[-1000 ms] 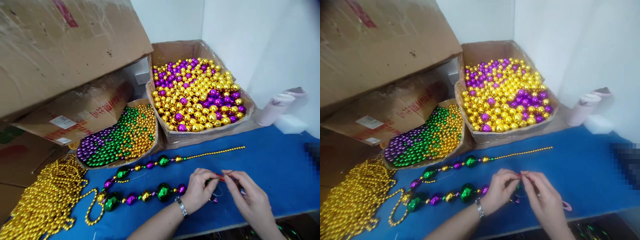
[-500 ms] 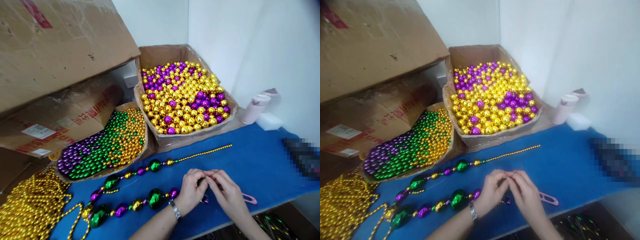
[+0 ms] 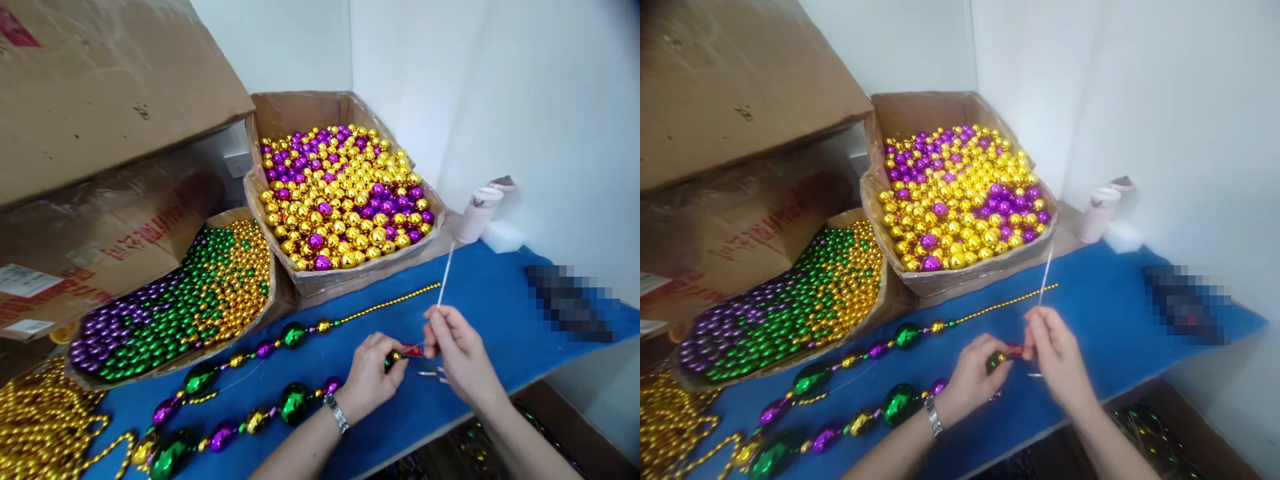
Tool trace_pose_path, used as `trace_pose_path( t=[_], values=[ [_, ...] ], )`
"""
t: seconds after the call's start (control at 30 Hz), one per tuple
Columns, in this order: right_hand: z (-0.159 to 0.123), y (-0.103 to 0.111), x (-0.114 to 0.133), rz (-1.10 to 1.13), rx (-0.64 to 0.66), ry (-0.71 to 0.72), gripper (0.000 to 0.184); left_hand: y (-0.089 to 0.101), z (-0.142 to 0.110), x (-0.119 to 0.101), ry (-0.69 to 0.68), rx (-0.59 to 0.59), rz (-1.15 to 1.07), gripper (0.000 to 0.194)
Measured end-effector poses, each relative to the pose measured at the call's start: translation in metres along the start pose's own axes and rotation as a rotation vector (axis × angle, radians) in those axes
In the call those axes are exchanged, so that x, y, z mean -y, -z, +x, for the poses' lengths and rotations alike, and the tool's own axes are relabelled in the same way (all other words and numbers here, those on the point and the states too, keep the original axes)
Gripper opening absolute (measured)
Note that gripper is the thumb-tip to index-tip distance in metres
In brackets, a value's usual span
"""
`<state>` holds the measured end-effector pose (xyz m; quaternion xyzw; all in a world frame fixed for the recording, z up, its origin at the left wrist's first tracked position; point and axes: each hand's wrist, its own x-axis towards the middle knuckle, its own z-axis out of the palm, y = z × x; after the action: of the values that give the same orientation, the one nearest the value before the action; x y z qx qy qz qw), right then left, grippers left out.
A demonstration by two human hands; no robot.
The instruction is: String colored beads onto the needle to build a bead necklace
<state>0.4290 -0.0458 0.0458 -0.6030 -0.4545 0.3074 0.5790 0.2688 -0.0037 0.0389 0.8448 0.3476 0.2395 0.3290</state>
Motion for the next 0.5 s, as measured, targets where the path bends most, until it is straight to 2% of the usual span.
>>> trace_pose_path(
  t=[0.1, 0.17, 0.27, 0.37, 0.5],
  values=[
    [0.016, 0.028, 0.0, -0.042, -0.118, 0.023, 0.027, 0.006, 0.002, 0.004, 0.025, 0.015, 0.077, 0.013],
    [0.024, 0.046, -0.007, -0.125, -0.15, 0.031, 0.031, 0.009, 0.004, 0.008, 0.046, 0.023, 0.129, 0.014],
    [0.029, 0.061, -0.029, -0.351, -0.059, 0.021, 0.034, 0.013, 0.007, 0.012, 0.081, 0.047, 0.226, 0.019],
    [0.025, 0.057, -0.052, -0.629, 0.075, 0.013, 0.026, 0.011, 0.012, 0.015, 0.115, 0.085, 0.325, 0.019],
    [0.017, 0.042, -0.064, -0.913, 0.123, 0.024, 0.026, 0.006, 0.025, 0.014, 0.133, 0.118, 0.41, 0.022]
  ],
)
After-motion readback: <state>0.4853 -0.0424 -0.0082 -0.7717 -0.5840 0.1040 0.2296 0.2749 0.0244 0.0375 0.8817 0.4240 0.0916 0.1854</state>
